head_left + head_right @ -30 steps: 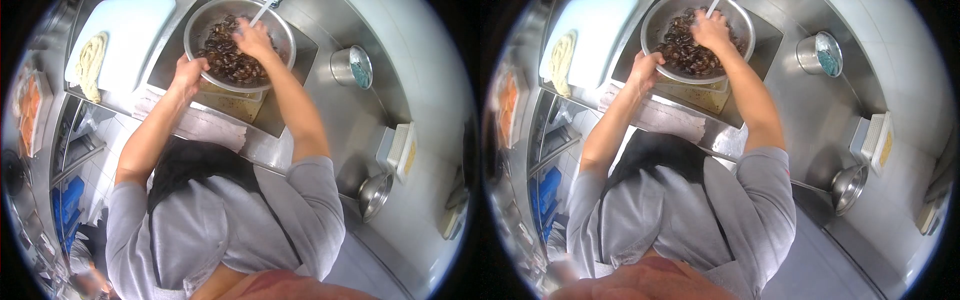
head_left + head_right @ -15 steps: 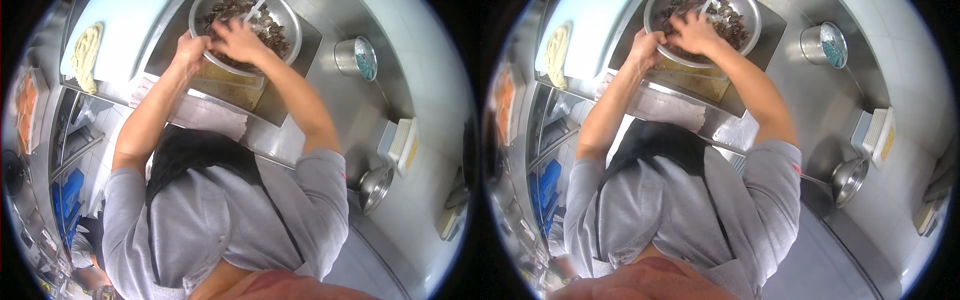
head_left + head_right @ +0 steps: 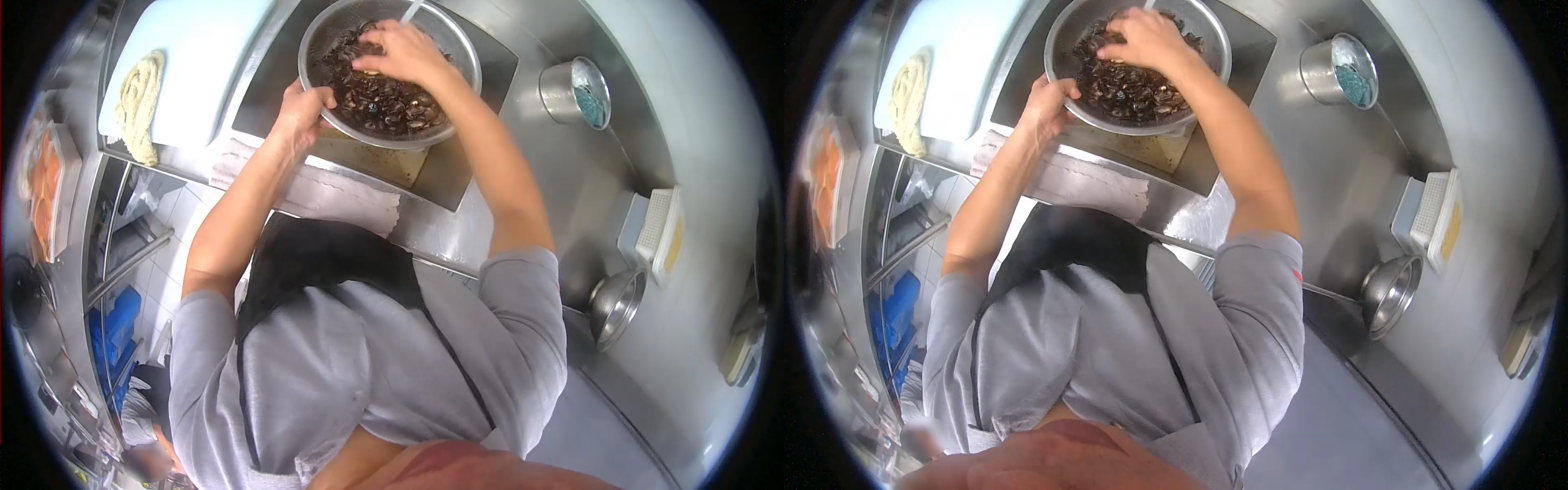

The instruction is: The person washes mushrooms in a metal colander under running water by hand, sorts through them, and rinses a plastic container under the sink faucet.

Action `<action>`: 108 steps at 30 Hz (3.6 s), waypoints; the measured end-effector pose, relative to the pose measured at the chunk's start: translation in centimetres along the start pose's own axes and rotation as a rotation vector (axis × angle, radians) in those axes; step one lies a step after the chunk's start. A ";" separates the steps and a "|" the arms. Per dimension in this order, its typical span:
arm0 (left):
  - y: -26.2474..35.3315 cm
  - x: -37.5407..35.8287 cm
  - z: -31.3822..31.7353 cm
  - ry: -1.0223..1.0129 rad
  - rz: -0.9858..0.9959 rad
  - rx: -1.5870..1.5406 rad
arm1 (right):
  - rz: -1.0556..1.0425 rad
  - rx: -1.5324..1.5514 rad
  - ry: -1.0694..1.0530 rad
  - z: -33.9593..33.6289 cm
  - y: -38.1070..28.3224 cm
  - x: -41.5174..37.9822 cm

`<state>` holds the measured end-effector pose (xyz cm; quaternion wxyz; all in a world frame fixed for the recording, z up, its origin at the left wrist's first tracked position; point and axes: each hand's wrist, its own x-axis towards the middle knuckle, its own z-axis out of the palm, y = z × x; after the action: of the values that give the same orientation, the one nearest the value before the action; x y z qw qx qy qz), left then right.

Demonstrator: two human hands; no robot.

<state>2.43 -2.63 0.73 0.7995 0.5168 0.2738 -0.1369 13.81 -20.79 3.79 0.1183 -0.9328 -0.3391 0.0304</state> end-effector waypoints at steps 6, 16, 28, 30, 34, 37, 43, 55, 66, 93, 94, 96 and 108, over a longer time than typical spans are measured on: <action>0.2 0.1 -0.5 0.044 0.020 -0.044 | 0.140 -0.193 -0.259 1.9 5.7 0.3; 0.0 1.3 0.4 0.055 0.013 -0.124 | 0.251 0.385 -0.161 4.0 -0.5 -4.3; 1.5 2.2 2.4 -0.055 0.092 -0.051 | 0.361 0.221 -0.180 -3.0 -4.5 3.4; 2.6 2.1 1.7 -0.063 0.089 -0.022 | 0.106 0.061 -0.213 0.1 -4.4 2.6; 2.8 2.5 -0.7 0.008 0.088 -0.029 | 0.107 -0.121 -0.397 -3.4 -5.0 -0.8; 2.0 1.7 0.9 0.012 0.092 -0.069 | 0.279 -0.133 0.124 -1.2 -4.0 -2.2; 0.3 3.4 -0.3 -0.034 0.028 -0.056 | -0.021 -0.272 -0.276 3.2 -1.4 -4.5; 0.0 0.9 -0.2 0.006 0.023 -0.036 | 0.068 0.037 -0.091 0.8 2.5 0.8; 0.3 1.9 -1.9 0.059 0.033 -0.109 | 0.360 0.115 -0.403 1.5 2.8 -2.8; 0.1 1.1 -1.6 0.035 0.048 -0.065 | 0.106 0.032 -0.508 -2.5 -1.8 -5.7; 0.3 0.8 -1.3 0.039 0.043 -0.083 | 0.118 0.222 -0.720 -2.5 -2.3 -6.0; 0.6 -0.1 -0.7 0.044 0.028 -0.111 | 0.095 0.065 -0.523 -0.1 -0.7 -6.9; 0.4 -0.7 -0.3 0.008 0.057 -0.085 | 0.012 -0.372 -0.264 0.4 -2.4 -4.3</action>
<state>1.98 -2.24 1.32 0.8232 0.4906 0.2677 -0.1002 8.99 -21.66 3.86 -0.1016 -0.9283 -0.3461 0.0900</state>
